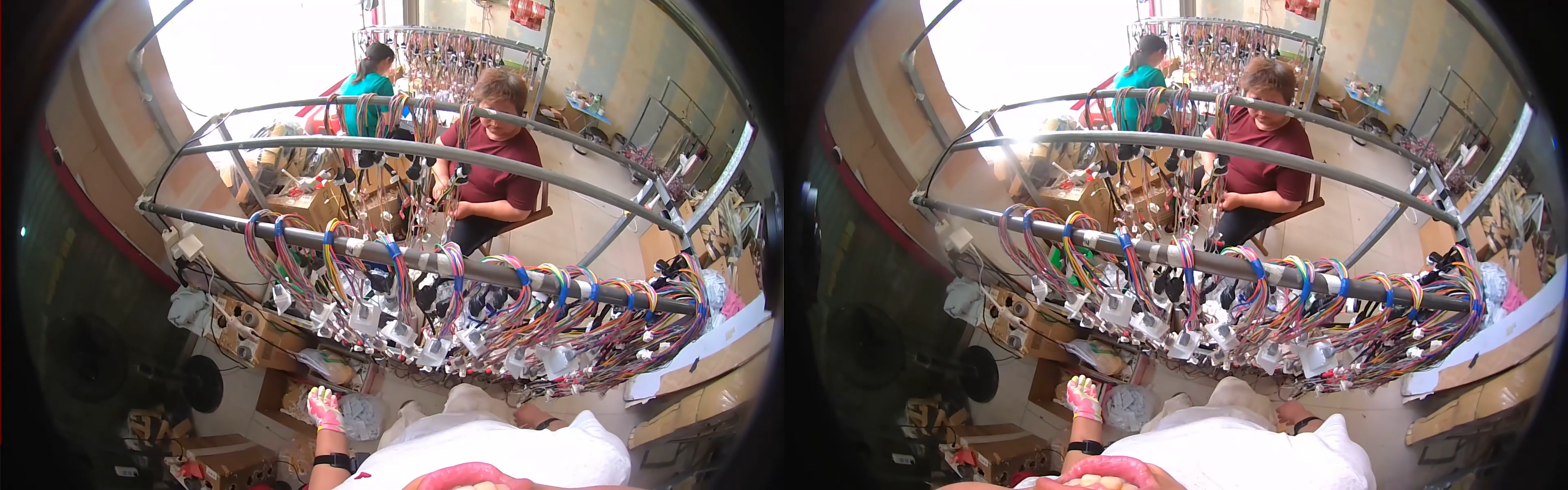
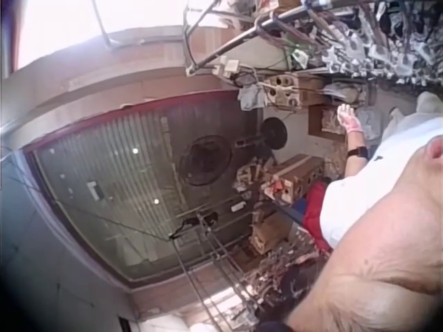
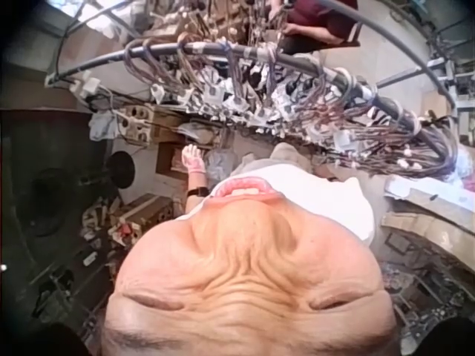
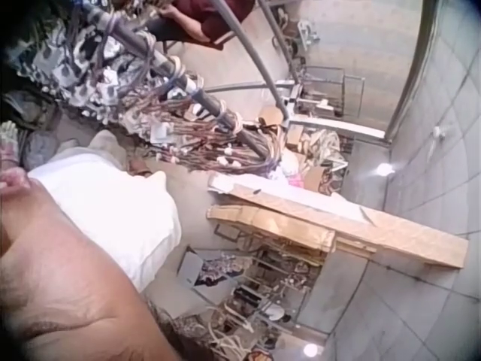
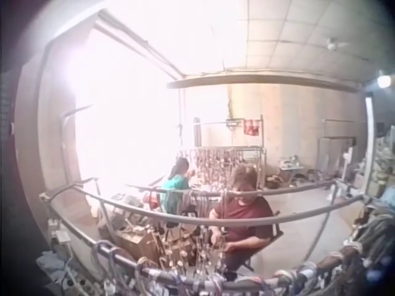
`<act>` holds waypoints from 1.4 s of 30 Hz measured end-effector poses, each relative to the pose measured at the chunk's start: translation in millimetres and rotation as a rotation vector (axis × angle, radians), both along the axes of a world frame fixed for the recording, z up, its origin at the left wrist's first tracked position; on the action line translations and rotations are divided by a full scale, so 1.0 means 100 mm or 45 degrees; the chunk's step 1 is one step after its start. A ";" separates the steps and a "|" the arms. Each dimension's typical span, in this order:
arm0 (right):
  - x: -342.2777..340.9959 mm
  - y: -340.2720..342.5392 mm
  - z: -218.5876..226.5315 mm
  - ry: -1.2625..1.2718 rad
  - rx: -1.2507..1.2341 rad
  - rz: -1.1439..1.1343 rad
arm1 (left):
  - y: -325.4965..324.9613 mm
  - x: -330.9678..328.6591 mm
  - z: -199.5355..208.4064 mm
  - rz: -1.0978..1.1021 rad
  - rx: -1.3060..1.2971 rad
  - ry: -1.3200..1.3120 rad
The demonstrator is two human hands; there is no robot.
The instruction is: The person reaches for a glue gun and applies glue to a connector on a wire harness, then presses the connector against a white plastic component on the rack.
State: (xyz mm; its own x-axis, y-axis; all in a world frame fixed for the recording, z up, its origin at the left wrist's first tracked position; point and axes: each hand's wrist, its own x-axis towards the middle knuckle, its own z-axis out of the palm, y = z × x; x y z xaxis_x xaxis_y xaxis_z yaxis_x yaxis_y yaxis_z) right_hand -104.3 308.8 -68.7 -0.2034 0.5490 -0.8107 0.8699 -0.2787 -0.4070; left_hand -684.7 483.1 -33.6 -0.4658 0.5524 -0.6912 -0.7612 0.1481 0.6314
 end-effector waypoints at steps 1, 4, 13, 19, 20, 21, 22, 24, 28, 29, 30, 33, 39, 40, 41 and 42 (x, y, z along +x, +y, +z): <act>0.02 -0.01 -0.02 0.000 0.002 -0.001 | -0.01 0.02 0.01 -0.003 -0.001 0.003; 0.05 -0.03 -0.06 -0.175 0.099 0.396 | -0.03 0.03 0.05 0.012 -0.001 0.009; -0.05 -0.02 0.08 -0.060 -0.237 -1.005 | -0.11 -0.03 0.11 0.041 -0.029 0.008; -0.06 -0.08 0.08 -0.077 -0.138 -0.995 | -0.06 0.04 0.25 0.001 -0.022 0.020; -0.05 -0.08 0.05 -0.068 -0.150 -1.033 | -0.06 0.05 0.26 -0.022 -0.023 0.017; -0.03 -0.10 0.00 -0.058 -0.163 -1.073 | -0.06 0.05 0.26 -0.030 -0.026 0.019; 0.05 -0.16 -0.16 -0.057 -0.167 -1.094 | -0.04 0.07 0.27 -0.037 -0.024 0.003; 0.23 -0.24 -0.46 -0.100 0.100 -0.407 | -0.02 0.08 0.29 -0.048 -0.034 -0.015; -0.10 -0.02 0.15 -0.020 -0.120 -1.031 | -0.01 0.08 0.22 -0.046 -0.004 0.012; -0.07 -0.05 0.14 -0.021 -0.128 -1.051 | 0.00 0.10 0.22 -0.055 0.013 0.011; -0.03 -0.08 0.07 -0.055 -0.123 -0.985 | 0.01 0.11 0.22 -0.090 0.062 0.000; 0.00 -0.13 0.01 -0.059 -0.108 -0.975 | 0.06 0.20 0.31 -0.127 0.058 0.007; -0.01 -0.18 0.01 -0.005 -0.067 -1.075 | 0.03 0.24 0.31 -0.164 0.030 0.001; -0.02 -0.14 0.06 -0.046 -0.064 -1.054 | 0.03 0.25 0.31 -0.152 0.022 -0.009; -0.03 -0.14 0.08 -0.088 -0.062 -1.032 | 0.03 0.26 0.31 -0.139 0.014 -0.019; -0.02 -0.15 0.02 -0.093 -0.070 -1.037 | 0.03 0.25 0.30 -0.144 0.005 -0.021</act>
